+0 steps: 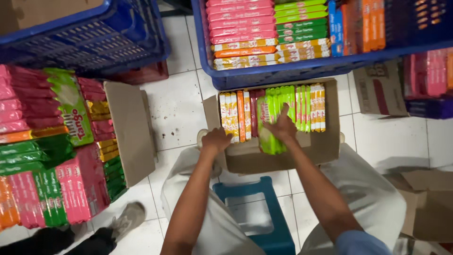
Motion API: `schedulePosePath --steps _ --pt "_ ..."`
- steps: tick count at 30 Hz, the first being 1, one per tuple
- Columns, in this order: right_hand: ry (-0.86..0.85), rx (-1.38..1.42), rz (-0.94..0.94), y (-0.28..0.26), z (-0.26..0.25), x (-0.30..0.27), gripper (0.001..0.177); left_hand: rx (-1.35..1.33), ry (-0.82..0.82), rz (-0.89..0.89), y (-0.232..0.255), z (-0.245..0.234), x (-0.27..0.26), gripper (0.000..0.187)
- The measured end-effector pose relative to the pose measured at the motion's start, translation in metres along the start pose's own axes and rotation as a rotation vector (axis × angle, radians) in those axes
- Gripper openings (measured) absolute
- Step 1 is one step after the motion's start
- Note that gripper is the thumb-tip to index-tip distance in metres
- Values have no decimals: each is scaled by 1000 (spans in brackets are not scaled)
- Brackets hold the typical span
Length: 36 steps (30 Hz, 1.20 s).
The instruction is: The person sits on a small stool and transfers stacks of colorful snack packets from a blue plastic crate into a cardboard box. They handle the packets by hand, arranging them in neat rows inside the box.
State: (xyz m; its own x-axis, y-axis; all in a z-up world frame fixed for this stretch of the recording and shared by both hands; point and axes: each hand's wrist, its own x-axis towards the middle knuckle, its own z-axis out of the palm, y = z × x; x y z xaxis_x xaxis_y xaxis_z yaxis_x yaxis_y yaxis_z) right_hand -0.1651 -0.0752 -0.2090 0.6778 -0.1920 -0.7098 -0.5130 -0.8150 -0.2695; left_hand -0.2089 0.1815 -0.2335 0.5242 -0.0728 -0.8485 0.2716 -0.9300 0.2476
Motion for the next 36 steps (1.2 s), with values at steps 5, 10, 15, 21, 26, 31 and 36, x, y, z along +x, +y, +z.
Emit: schedulePosePath --steps 5,10,15,21,26,31,36 --pt "-6 21 -63 -30 40 46 103 41 6 -40 -6 -14 -2 72" --pt "-105 234 -90 -24 45 47 90 33 31 -43 -12 -24 -15 71" --pt "-106 518 -69 11 76 77 48 16 49 -49 -14 -38 -33 71" --pt "-98 730 -11 48 93 122 47 -40 54 -35 -17 -37 -33 75" --pt "-74 611 -223 63 56 95 44 -220 119 70 -17 -31 11 58" --pt "-219 480 -623 4 -80 -16 18 -366 362 167 17 -70 -30 30" --pt "107 646 -919 -72 -199 -71 18 -611 1497 529 58 -154 -99 18"
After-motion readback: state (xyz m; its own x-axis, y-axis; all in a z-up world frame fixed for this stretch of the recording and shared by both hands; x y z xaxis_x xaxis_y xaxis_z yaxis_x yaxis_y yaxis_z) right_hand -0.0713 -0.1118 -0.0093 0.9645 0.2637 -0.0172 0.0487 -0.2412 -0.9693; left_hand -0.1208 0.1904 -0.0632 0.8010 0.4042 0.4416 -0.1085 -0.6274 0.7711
